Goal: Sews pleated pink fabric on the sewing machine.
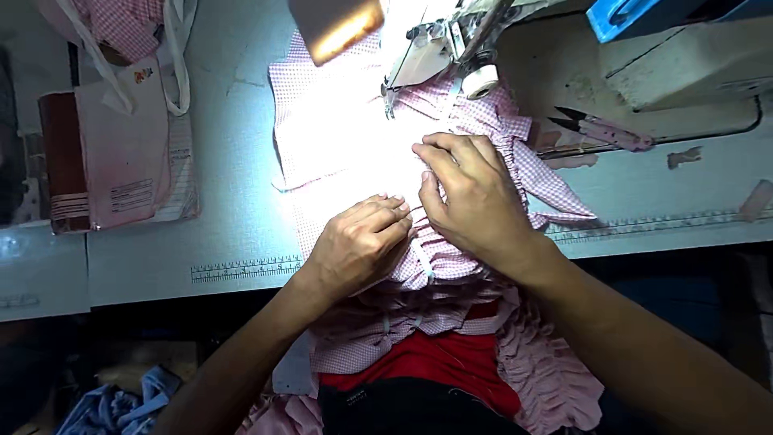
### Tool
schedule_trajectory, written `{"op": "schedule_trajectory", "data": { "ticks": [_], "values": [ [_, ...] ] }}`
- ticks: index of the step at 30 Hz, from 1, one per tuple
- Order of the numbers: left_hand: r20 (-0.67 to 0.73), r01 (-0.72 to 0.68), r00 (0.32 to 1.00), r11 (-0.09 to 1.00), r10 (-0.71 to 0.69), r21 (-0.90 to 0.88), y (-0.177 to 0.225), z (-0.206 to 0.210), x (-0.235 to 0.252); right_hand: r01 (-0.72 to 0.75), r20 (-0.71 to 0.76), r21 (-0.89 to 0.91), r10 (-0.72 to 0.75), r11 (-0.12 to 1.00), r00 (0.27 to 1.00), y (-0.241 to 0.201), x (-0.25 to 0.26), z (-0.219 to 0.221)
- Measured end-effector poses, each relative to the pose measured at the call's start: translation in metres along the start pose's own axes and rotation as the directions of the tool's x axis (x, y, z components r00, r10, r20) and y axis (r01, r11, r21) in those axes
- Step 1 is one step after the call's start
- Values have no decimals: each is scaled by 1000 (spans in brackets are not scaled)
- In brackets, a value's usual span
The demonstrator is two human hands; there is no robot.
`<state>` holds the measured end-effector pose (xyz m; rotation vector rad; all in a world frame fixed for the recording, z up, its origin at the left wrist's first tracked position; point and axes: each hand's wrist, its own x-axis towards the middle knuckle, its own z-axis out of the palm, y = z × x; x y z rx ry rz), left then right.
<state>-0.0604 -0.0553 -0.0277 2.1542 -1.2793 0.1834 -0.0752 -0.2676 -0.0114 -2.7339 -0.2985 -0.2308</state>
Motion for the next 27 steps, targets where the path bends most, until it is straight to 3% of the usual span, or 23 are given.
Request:
{"op": "schedule_trajectory", "data": {
  "ticks": [16,21,27],
  "values": [
    [2,33,999,995,-33,89,1,-1,12,69,-17,-67,-70,995,997,4,17,2],
    [17,31,999,995,-33,94,0,-4,12,30,-6,-123,-30,992,1000,3,14,0],
    [27,41,999,994,-44,99,1,-5,12,106,-15,-117,-108,988,994,5,9,-10]
  ]
}}
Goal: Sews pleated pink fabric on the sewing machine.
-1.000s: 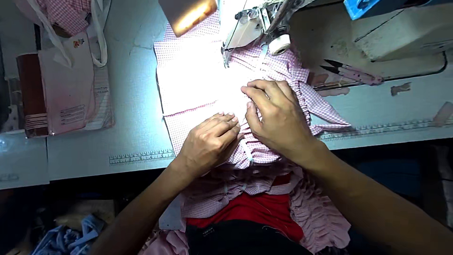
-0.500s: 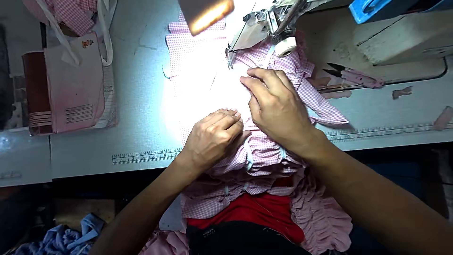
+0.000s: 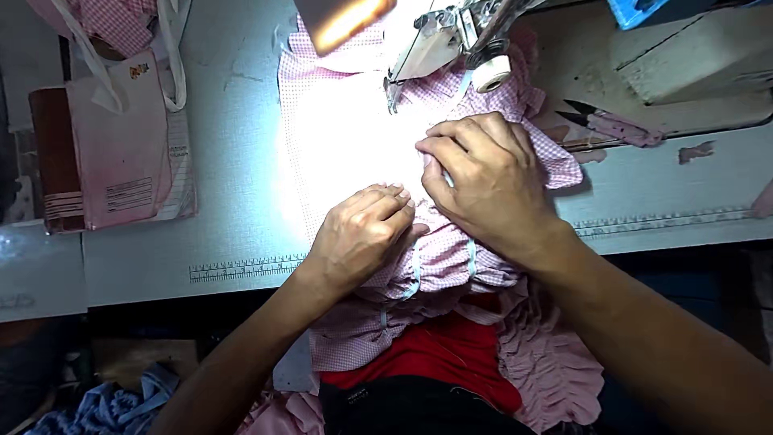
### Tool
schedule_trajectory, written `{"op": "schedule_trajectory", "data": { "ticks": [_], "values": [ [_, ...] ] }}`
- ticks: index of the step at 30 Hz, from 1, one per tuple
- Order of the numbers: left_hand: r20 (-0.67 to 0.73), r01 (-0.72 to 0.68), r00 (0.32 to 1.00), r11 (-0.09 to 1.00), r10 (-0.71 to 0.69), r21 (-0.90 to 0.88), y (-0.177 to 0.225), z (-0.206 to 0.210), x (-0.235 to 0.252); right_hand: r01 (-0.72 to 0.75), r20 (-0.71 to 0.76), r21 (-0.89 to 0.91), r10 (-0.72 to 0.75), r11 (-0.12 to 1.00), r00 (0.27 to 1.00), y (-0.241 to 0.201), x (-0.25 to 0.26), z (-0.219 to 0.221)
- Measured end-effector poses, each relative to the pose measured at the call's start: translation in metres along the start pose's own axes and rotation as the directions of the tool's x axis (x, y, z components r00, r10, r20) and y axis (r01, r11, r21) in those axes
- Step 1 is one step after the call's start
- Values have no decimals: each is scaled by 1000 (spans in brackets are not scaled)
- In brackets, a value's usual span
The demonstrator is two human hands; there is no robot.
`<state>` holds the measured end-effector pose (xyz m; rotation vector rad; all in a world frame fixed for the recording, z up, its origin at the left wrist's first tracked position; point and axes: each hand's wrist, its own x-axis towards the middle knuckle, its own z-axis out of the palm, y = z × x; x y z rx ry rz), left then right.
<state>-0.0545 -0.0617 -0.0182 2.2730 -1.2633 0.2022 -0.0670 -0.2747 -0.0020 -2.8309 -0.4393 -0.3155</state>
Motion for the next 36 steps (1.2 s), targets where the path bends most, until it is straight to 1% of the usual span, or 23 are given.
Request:
{"op": "schedule_trajectory", "data": {
  "ticks": [3,7,11,13,15,19,22,24,26,28,29,30,31,32,33,34,35,36],
  "values": [
    [-2,-6,1000,1000,6,7,0,0,1,-27,34,-13,28,1000,999,-1,-1,-2],
    [3,-6,1000,1000,6,17,0,0,1,22,-5,-11,-22,1000,1000,4,-3,1],
    [13,-5,1000,1000,5,7,-1,-1,1,-29,36,-36,30,999,999,2,-1,-3],
    [9,-5,1000,1000,5,4,-1,-2,2,-6,24,-38,7,999,1000,3,-2,-2],
    [8,-5,1000,1000,5,6,-1,-1,1,26,-20,-18,-27,999,999,6,-1,3],
    [1,-4,1000,1000,4,21,-1,-1,2,-2,-14,-24,1,1000,1000,12,5,5],
    [-1,12,1000,1000,-12,22,-1,0,3,-13,7,-35,13,999,1000,0,4,-7],
    [-10,30,1000,999,-30,34,0,2,3,-31,-39,4,31,1000,999,-18,-1,-9],
    [-7,69,998,996,-69,57,5,4,0,-68,-76,105,76,992,994,-28,-10,6],
    [8,146,989,988,-146,51,12,6,-3,-129,-68,159,142,979,988,-26,-16,18],
    [28,190,981,982,-190,10,13,6,-6,-142,-73,161,155,977,985,-24,-16,19],
    [59,216,975,975,-214,-41,8,4,-7,-139,-80,164,154,977,985,-22,-15,19],
    [94,217,973,973,-209,-83,-3,0,-7,-133,-78,165,147,977,986,-20,-16,18],
    [115,189,978,975,-177,-114,-22,-6,-3,-127,-73,161,141,979,987,-19,-16,17],
    [126,133,985,985,-119,-111,-49,-12,3,-122,-65,159,134,980,989,-19,-16,15],
    [144,82,987,995,-74,-49,-79,-19,9,-123,-48,160,132,979,990,-19,-17,14],
    [167,74,982,995,-84,66,-102,-29,13,-129,-29,162,136,978,990,-21,-20,13],
    [158,111,977,975,-143,195,-113,-39,16,-134,-25,162,140,978,990,-23,-20,13]
  ]
}}
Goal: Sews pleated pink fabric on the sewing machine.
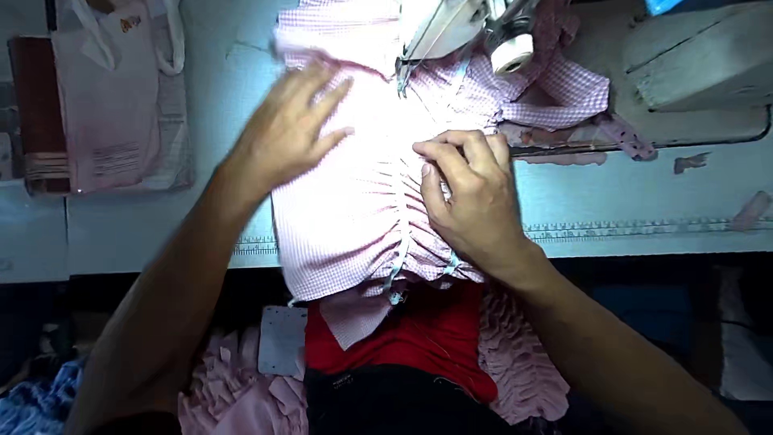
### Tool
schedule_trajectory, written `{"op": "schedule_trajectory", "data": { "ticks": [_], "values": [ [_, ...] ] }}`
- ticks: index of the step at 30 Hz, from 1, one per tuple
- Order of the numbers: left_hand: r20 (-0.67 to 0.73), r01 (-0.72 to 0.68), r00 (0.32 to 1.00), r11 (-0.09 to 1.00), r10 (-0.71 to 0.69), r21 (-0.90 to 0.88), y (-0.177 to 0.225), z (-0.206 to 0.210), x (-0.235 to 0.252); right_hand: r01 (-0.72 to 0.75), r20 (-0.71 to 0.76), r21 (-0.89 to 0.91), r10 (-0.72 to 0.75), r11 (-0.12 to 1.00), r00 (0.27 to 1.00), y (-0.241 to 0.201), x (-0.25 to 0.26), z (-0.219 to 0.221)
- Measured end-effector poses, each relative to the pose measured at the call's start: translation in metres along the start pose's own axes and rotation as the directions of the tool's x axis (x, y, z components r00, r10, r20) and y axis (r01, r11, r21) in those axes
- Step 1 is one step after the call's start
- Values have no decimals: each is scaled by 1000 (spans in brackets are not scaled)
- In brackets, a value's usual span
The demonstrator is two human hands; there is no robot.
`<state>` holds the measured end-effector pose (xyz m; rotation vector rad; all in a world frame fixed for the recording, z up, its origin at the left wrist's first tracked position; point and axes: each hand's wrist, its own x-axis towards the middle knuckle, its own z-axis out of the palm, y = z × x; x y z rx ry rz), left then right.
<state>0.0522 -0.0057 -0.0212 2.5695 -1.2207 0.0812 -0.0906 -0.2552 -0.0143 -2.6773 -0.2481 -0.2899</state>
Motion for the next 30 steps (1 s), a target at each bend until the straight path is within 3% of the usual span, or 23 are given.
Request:
{"op": "schedule_trajectory", "data": {
  "ticks": [1,3,6,9,12,15,20,26,30],
  "values": [
    [-39,79,996,993,-76,88,3,-9,1,-2,-9,-1,2,1000,1000,-1,2,1],
    [-201,110,975,993,-98,48,43,-10,-6,2,-36,-5,-2,1000,999,1,7,2],
    [-155,-81,986,986,59,-144,57,11,-20,9,-29,-16,-9,1000,1000,4,6,3],
    [-166,-149,979,976,122,-160,61,6,-14,17,0,-3,-17,1000,1000,4,6,0],
    [-52,-109,993,984,102,-144,94,18,-19,30,7,8,-30,1000,1000,9,8,-1],
    [-94,-45,995,988,31,-145,114,23,-28,13,21,12,-14,1000,1000,15,13,-7],
    [-203,-61,979,972,13,-229,156,38,-62,3,-57,-27,-5,1000,998,34,34,1],
    [-215,-48,977,970,-4,-237,158,39,-65,27,-21,-104,-30,994,999,33,35,4],
    [-229,-70,973,968,14,-240,154,38,-63,110,-83,-51,-114,993,990,36,37,3]
  ]
}}
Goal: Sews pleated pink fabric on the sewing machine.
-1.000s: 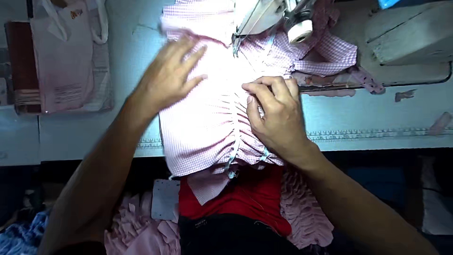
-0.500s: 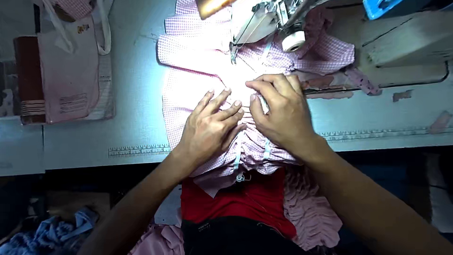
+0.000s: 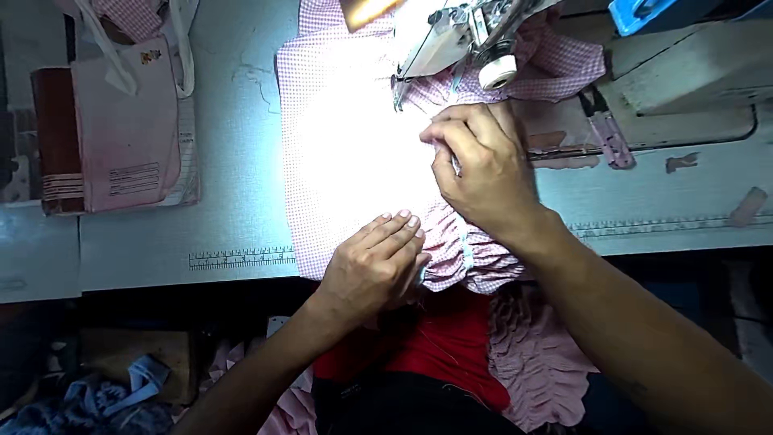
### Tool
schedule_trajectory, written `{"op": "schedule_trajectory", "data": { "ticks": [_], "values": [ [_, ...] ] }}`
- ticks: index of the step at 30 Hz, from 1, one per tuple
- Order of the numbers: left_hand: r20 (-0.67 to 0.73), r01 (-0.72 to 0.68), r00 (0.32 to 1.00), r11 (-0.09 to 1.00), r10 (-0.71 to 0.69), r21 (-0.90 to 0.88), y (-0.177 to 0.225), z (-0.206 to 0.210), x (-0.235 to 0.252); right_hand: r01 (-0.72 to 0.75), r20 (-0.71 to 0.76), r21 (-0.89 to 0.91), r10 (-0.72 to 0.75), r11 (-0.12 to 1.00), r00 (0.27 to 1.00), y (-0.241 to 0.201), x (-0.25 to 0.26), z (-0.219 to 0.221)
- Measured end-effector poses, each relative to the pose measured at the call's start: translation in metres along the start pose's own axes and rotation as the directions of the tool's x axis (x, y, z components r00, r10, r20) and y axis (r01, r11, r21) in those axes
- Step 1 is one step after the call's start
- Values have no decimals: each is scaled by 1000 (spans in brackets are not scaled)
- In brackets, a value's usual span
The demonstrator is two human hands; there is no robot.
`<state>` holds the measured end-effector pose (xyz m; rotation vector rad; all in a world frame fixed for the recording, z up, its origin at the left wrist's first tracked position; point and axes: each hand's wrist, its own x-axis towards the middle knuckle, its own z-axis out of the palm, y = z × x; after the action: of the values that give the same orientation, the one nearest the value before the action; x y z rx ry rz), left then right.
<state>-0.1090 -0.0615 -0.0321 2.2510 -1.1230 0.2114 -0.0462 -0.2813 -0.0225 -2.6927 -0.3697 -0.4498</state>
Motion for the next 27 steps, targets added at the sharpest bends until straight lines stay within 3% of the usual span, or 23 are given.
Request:
{"op": "schedule_trajectory", "data": {
  "ticks": [5,10,15,19,24,27],
  "values": [
    [10,-13,1000,1000,13,26,-3,-4,4,-25,99,-115,37,993,994,-5,0,-9],
    [17,-24,1000,999,23,22,-6,-7,8,66,106,-49,-60,997,993,-9,-6,-18],
    [39,-28,999,999,27,30,-9,-9,9,32,184,-84,-16,996,983,-14,-12,-28],
    [38,-36,999,998,35,43,-10,-10,11,100,156,-62,-89,993,984,-14,-12,-26],
    [63,-49,997,998,46,47,-15,-14,15,28,181,-101,-9,994,984,-18,-13,-28],
    [64,-62,996,997,58,52,-17,-14,19,63,158,-70,-51,996,986,-16,-14,-26]
  ]
}}
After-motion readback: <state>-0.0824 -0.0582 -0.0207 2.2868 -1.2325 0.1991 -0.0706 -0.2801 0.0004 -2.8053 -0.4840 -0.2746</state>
